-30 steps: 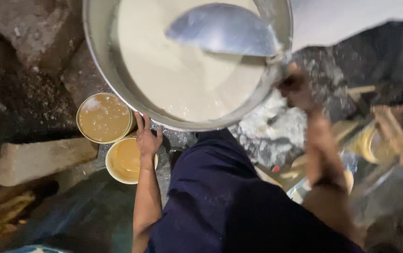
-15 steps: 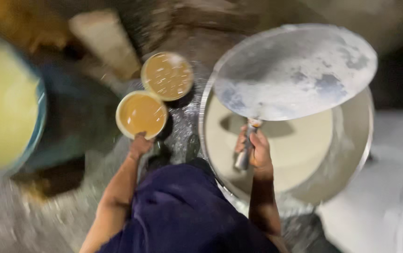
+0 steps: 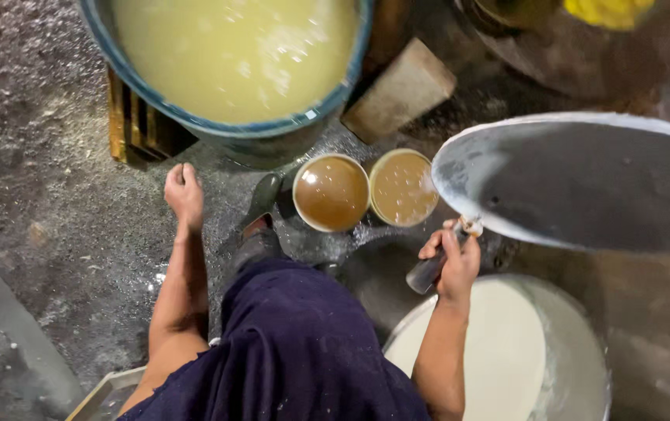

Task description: The person uses a flat metal skimmer to scoop yellowish whey off the surface of a large basin of white curd and pours the liquid into a blue tub and small bowls. They repeat the scooping across the basin, move between the large basin, a second tub, and bowls, and set the skimmer on the basin rim at the end.

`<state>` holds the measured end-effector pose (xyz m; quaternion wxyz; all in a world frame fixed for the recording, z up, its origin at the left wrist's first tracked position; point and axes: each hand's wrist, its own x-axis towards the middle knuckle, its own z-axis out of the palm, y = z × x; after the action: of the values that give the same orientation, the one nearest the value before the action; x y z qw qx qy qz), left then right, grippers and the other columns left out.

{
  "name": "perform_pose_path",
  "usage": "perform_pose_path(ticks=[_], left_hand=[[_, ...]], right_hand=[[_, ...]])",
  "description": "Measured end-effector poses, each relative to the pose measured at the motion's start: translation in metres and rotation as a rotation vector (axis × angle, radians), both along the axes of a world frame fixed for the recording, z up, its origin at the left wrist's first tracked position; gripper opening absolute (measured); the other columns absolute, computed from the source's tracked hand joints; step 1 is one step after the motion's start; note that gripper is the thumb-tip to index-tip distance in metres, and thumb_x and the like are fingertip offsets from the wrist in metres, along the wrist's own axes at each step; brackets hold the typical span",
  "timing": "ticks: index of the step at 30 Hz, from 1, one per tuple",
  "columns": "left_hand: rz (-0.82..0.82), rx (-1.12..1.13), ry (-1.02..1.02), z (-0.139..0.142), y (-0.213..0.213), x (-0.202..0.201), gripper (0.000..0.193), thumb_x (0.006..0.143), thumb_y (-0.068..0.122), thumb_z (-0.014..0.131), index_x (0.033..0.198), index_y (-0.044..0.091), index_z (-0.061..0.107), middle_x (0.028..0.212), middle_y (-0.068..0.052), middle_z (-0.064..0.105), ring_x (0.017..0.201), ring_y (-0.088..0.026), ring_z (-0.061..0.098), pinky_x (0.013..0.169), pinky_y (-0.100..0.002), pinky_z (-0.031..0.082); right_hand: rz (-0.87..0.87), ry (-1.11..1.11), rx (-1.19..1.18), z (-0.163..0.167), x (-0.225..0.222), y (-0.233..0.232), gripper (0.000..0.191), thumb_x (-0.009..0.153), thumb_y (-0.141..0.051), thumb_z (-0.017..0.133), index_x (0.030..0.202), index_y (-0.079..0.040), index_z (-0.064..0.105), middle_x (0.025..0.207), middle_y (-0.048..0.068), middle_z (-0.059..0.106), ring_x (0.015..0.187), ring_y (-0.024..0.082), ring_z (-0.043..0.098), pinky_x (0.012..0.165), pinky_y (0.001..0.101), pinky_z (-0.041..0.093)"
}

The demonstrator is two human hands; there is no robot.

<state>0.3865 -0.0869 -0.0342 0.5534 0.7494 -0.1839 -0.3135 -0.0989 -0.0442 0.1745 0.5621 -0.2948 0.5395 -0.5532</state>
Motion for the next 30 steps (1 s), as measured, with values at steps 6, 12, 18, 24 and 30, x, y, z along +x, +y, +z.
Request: perform_pose_path(ticks=[6, 12, 18, 24, 30], left_hand=[[0.188, -0.007, -0.244, 0.004, -0.105, 0.088, 0.052, 0.105, 0.029, 0.064, 0.142, -0.004, 0.052, 0.129, -0.02, 0.063, 0.116, -0.03, 0.063, 0.101, -0.041, 0.05], [0.129, 0.031, -0.323, 0.003, -0.163, 0.104, 0.063, 0.106, 0.019, 0.061, 0.154, -0.009, 0.032, 0.151, -0.031, 0.041, 0.14, -0.044, 0.043, 0.118, -0.049, 0.036], [0.109, 0.074, -0.326, 0.027, -0.166, 0.098, 0.059, 0.103, 0.008, 0.055, 0.153, -0.012, 0.031, 0.15, -0.032, 0.041, 0.143, -0.047, 0.041, 0.122, -0.051, 0.031], [0.085, 0.131, -0.283, 0.05, -0.173, 0.1, 0.056, 0.104, 0.006, 0.053, 0.153, -0.012, 0.032, 0.149, -0.033, 0.043, 0.141, -0.047, 0.043, 0.122, -0.051, 0.031], [0.073, 0.156, -0.336, 0.049, -0.175, 0.101, 0.051, 0.104, 0.006, 0.052, 0.149, -0.013, 0.036, 0.144, -0.034, 0.047, 0.136, -0.047, 0.047, 0.118, -0.05, 0.034]], right_hand=[[0.213, 0.073, 0.133, 0.003, 0.147, -0.19, 0.016, 0.107, -0.012, 0.06, 0.098, -0.002, 0.051, 0.075, 0.005, 0.052, 0.059, 0.015, 0.052, 0.053, 0.0338, 0.049], [0.05, 0.229, 0.126, -0.082, 0.261, -0.345, 0.009, 0.097, -0.002, 0.059, 0.098, -0.001, 0.05, 0.073, 0.008, 0.056, 0.053, 0.019, 0.06, 0.05, 0.0378, 0.057], [-0.055, 1.083, -0.107, -0.187, 0.317, -0.4, 0.022, 0.09, -0.009, 0.068, 0.107, -0.001, 0.057, 0.078, 0.011, 0.063, 0.059, 0.02, 0.064, 0.052, 0.0397, 0.052], [0.486, 0.407, 0.717, -0.229, 0.358, -0.371, 0.009, 0.09, -0.008, 0.063, 0.094, 0.0, 0.062, 0.07, 0.013, 0.06, 0.05, 0.023, 0.059, 0.045, 0.0412, 0.05], [0.866, 0.16, 0.94, -0.197, 0.374, -0.355, 0.013, 0.091, -0.006, 0.065, 0.093, 0.005, 0.058, 0.069, 0.011, 0.06, 0.052, 0.018, 0.061, 0.048, 0.0345, 0.054]])
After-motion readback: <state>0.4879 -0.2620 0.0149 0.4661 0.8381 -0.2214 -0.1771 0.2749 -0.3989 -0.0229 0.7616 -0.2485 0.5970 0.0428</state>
